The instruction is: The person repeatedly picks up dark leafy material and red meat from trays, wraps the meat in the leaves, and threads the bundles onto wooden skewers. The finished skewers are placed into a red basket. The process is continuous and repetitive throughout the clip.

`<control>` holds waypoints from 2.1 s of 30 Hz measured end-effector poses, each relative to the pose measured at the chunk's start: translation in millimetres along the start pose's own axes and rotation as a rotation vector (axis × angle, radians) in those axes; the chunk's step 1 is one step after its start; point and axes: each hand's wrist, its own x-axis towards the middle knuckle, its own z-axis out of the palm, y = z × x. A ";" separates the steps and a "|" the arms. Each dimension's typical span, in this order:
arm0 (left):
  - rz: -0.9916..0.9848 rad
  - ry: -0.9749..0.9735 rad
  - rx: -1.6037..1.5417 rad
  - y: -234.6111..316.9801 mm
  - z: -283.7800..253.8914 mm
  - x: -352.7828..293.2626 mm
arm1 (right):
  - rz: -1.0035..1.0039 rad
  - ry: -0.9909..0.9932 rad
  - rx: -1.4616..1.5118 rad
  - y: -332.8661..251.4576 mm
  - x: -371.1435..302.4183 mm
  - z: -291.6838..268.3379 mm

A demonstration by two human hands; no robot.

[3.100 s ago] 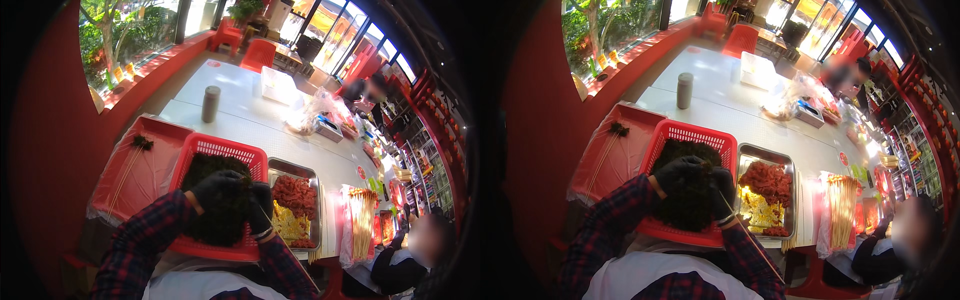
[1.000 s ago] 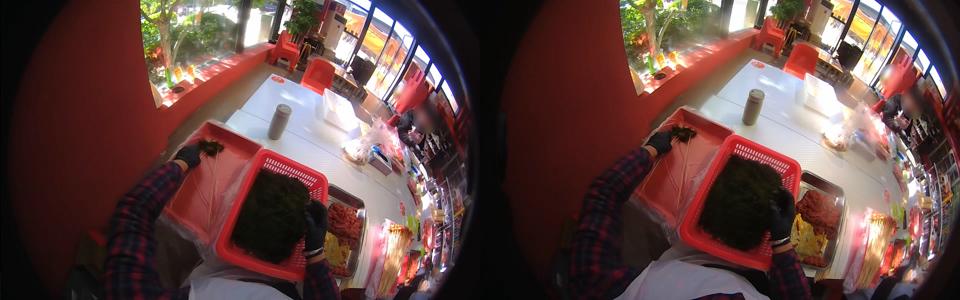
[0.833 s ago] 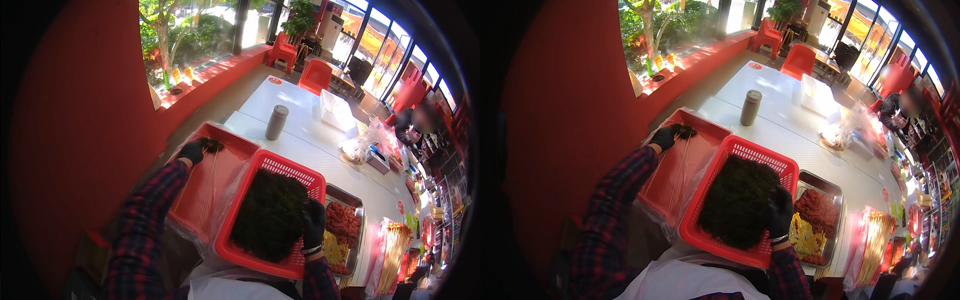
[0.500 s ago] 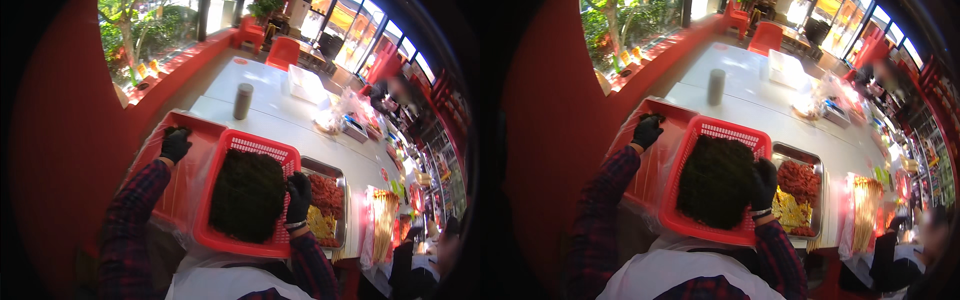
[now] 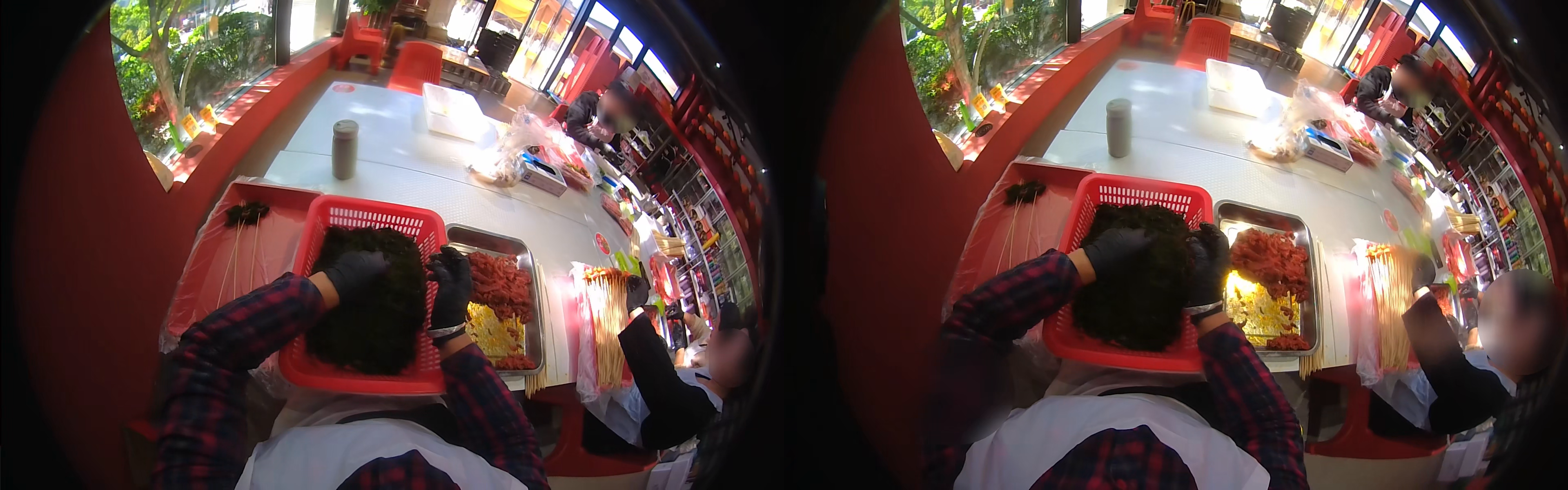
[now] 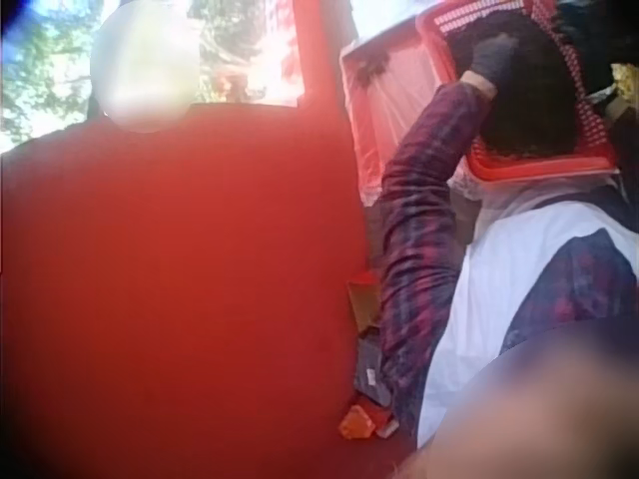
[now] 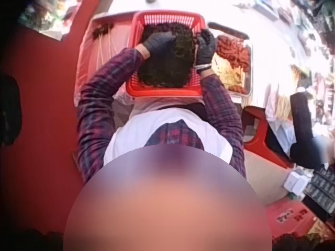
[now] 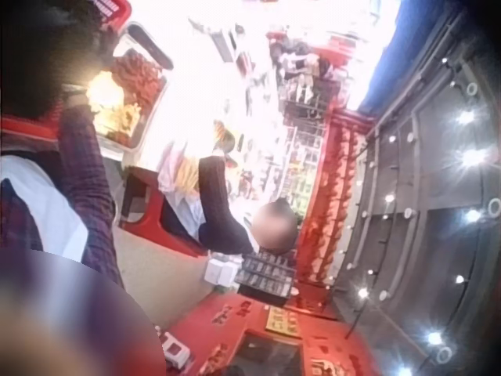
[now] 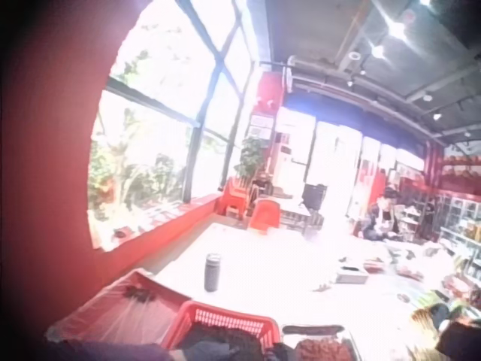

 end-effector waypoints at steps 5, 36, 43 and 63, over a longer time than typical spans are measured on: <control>-0.052 -0.151 0.123 10.5 -29.0 22.0 | 0.032 -0.031 0.021 0.8 -0.7 -1.5; 0.187 0.313 -0.472 34.5 -221.5 87.4 | 0.039 -0.055 0.037 -25.0 -7.2 2.6; 0.235 0.243 -0.271 48.5 -217.3 77.8 | 0.120 -0.344 0.389 -85.7 1.6 21.4; -0.186 0.312 -0.831 38.7 -254.7 67.1 | -0.205 -1.060 -1.267 -44.4 -10.9 -7.0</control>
